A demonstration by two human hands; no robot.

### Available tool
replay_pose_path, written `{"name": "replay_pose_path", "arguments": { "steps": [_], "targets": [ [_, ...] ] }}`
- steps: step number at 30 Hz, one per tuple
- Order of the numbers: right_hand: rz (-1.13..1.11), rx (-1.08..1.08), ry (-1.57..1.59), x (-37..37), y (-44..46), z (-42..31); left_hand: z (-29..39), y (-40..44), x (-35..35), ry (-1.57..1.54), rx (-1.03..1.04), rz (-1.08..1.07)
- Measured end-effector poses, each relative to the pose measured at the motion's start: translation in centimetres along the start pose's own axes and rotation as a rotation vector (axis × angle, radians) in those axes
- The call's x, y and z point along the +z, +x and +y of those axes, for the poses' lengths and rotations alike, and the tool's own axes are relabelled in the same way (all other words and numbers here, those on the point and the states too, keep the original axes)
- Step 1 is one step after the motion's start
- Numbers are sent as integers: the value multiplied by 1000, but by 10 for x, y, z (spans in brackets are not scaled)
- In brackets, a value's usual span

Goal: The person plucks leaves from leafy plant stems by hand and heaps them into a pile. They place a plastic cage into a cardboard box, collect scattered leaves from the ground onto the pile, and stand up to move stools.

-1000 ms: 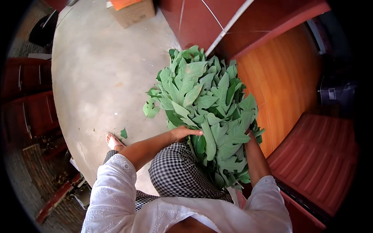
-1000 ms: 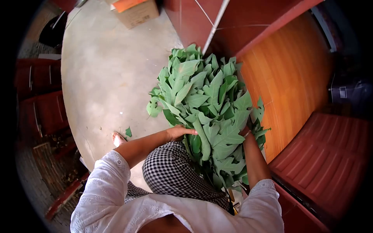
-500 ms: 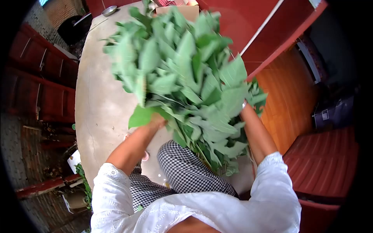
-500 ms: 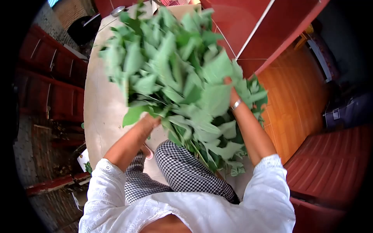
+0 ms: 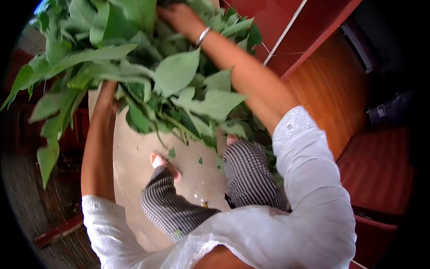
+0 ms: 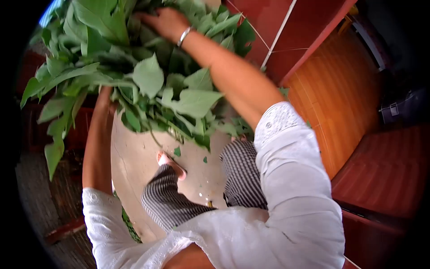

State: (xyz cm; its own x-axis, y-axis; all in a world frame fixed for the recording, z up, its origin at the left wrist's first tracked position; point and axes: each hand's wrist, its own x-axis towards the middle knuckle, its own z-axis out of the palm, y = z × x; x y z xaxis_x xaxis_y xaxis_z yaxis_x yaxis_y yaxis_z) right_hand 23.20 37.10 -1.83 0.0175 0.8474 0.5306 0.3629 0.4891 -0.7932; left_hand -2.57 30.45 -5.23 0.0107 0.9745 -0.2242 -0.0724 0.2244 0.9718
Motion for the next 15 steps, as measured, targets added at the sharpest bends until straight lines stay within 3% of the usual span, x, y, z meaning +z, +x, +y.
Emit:
{"name": "replay_pose_path", "arguments": {
  "steps": [2,3,4,6,10,13,15],
  "targets": [
    [-66,209,-110,22,-7,36,-26,16,-16,-41,-65,-36],
    [-66,116,-154,43,-14,73,-39,23,-18,-37,-99,-32],
    [-62,306,-95,44,-30,66,-56,30,-23,-33,-143,-21],
    [-94,413,-73,55,-52,89,-101,51,-47,-77,-205,-132],
    [-109,590,-42,59,-81,167,-149,84,-19,-58,-319,-96],
    [-34,673,-88,52,-99,240,-166,113,23,-26,-448,-168],
    [22,691,-83,37,-104,298,-180,146,57,-39,-423,-251]
  ]
}}
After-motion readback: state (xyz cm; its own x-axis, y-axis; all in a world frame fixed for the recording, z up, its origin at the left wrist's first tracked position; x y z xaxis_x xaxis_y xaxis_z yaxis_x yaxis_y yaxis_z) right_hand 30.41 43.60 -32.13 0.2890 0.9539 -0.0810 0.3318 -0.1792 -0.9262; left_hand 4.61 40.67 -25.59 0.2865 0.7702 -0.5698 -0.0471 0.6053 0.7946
